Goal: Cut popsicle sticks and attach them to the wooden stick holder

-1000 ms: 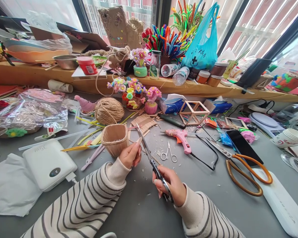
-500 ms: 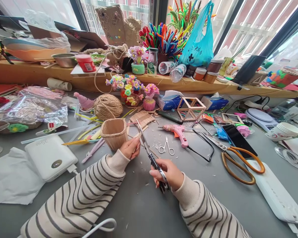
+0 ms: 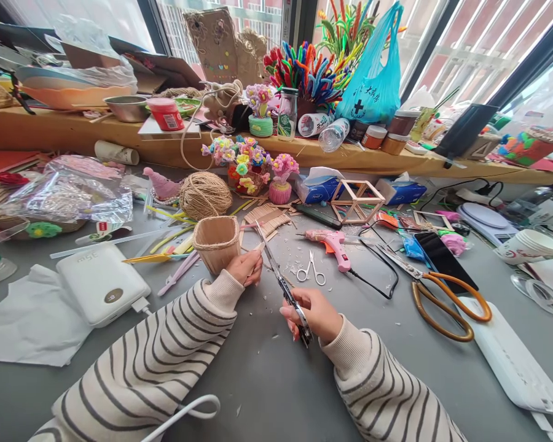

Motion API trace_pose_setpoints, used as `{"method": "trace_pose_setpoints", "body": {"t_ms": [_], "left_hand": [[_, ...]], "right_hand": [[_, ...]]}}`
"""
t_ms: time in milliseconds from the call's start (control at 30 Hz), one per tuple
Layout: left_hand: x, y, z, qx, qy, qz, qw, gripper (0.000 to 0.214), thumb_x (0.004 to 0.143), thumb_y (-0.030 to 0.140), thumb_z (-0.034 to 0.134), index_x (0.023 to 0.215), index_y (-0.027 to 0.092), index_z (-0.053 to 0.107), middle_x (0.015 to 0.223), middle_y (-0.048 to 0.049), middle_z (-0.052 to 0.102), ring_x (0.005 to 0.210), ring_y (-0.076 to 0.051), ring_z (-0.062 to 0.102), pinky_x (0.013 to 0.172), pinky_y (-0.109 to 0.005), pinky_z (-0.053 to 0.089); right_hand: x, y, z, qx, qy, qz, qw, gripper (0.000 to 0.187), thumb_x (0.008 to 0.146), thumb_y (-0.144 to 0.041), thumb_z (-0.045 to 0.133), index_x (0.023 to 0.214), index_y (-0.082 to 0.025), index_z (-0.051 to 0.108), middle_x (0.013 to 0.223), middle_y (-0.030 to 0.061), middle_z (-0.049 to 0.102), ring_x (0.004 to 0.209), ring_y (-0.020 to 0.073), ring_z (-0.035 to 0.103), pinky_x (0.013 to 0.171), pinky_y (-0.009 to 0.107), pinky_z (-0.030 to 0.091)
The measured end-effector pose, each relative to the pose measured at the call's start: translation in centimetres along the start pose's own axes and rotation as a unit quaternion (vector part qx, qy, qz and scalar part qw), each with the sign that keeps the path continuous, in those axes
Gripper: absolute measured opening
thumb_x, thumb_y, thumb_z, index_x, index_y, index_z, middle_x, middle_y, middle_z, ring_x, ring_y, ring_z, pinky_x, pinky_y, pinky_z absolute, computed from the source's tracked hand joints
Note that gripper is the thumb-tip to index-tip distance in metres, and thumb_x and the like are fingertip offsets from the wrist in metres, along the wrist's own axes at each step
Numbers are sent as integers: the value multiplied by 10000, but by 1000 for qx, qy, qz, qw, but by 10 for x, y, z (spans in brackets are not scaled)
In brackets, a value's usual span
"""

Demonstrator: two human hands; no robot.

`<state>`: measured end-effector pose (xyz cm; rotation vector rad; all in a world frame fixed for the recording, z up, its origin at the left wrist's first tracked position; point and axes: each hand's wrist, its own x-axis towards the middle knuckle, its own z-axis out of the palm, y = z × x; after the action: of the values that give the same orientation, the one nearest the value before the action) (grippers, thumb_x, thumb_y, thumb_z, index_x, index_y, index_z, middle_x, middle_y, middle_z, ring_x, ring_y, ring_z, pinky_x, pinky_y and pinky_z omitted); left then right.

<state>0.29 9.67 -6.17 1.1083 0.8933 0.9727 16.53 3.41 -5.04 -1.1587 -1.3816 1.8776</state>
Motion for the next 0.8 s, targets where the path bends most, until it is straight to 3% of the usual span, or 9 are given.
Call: {"method": "trace_pose_setpoints", "body": {"t_ms": [100,233,433,800], "left_hand": [[-2,3,1,6,-24,-21,999,465,602,603,511,455,196,341,219,109,250,217,-27,213,334,-196,335],[-3,5,1,4,-42,-37,998,455,625,588,495,460,195,336,224,112,243,221,-22,208,343,-190,350],[-3,5,0,-3,-40,-44,998,440,672,546,477,454,190,337,221,106,250,224,-24,208,341,-184,353],[0,5,3,-29,11,-84,996,409,820,294,342,424,192,325,216,84,226,219,-38,184,315,-179,319]], "right_hand": [[0,-3,-4,41,-12,30,999,468,529,-563,647,605,-130,485,508,-13,557,445,97,554,499,251,481],[-1,-12,-7,48,-21,36,998,510,510,-597,640,625,-115,521,612,36,599,587,133,604,629,286,491],[1,-12,-6,3,-11,56,998,478,488,-565,668,587,-137,480,446,-33,526,383,76,501,430,218,421],[-2,-15,2,-24,15,66,997,343,610,-420,652,568,-131,471,481,-9,558,401,85,528,429,207,421]]}}
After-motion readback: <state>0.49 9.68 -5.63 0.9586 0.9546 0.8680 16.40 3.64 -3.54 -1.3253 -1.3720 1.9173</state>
